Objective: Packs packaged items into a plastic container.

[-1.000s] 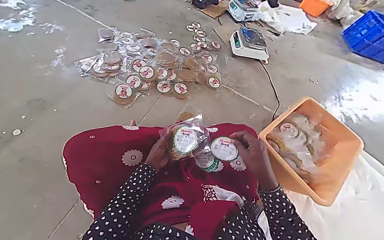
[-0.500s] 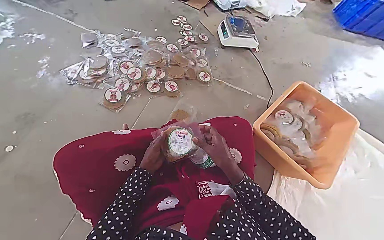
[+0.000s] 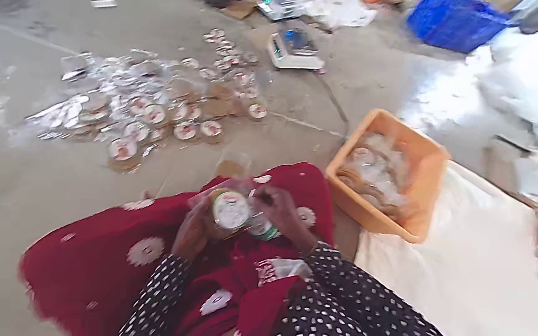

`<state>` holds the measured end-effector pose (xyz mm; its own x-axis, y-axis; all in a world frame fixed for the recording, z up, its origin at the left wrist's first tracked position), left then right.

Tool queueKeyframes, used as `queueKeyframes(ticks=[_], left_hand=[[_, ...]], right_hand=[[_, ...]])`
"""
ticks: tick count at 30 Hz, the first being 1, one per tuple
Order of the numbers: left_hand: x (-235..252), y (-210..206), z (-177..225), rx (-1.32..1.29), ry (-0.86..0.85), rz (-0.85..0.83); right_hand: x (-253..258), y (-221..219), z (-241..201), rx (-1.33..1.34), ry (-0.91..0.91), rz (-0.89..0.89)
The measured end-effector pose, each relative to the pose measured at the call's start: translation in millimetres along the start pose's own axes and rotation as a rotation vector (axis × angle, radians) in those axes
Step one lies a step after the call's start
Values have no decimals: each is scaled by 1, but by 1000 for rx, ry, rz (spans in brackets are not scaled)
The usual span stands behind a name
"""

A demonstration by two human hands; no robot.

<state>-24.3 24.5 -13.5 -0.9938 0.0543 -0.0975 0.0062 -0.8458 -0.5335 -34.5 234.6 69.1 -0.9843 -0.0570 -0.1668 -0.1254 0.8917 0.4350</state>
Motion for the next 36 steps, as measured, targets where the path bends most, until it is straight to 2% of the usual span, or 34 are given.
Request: queueKeyframes(ticks=[4,6,9,12,14,18,20,21,22,23,24,25,26,27,28,30,32,34,36], left_hand=[[2,0,-3,77,55,-136],[3,-1,-3,59,67,-165],[4,2,-4,11,78,-173],[5,4,-5,-39,87,-183],[5,2,-5,-68,101,-142],[5,-4,-5,29,119,-58],[3,-4,-1,59,138,-23],[3,-3,2,55,151,-25],[3,-2,6,44,164,-41],[5,-1,10,32,172,-55],[7,2,16,13,168,-67],[10,4,21,-11,152,-73],[13,8,27,-43,129,-67],[17,12,31,-76,101,-51],[20,15,35,-98,76,-35],[24,19,37,-116,54,6],[26,22,32,-112,65,37],[27,24,27,-85,70,45],[27,26,26,-81,72,57]], right_hand=[[-9,53,-45,-182,223,204],[-14,101,-60,-266,289,371],[-15,183,-59,-351,296,657],[-2,259,-36,-508,211,859],[18,301,-4,-596,114,919],[46,347,72,-751,-168,835],[52,337,85,-807,-170,761],[51,321,69,-846,-237,668],[48,301,31,-810,-517,472],[48,287,6,-756,-665,426],[51,282,-5,-730,-701,453],[60,285,1,-766,-629,476],[76,294,21,-820,-445,507],[98,307,54,-840,-93,567],[123,304,69,-752,29,571],[166,251,57,-598,48,440],[206,163,46,-543,44,208],[242,72,54,-584,-5,-71],[263,3,67,-729,-148,-244]])
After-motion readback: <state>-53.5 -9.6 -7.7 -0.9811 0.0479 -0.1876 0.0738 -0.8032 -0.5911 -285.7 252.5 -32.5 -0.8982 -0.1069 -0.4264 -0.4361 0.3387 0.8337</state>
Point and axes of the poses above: each hand's wrist, its own x-axis towards the middle knuckle, its own y-axis out of the back of the hand, z = x × y, the point moved 4 cm from there along x, towards the middle knuckle, and after that the axes turned 11 degrees about -y, right-handed, at the moved point
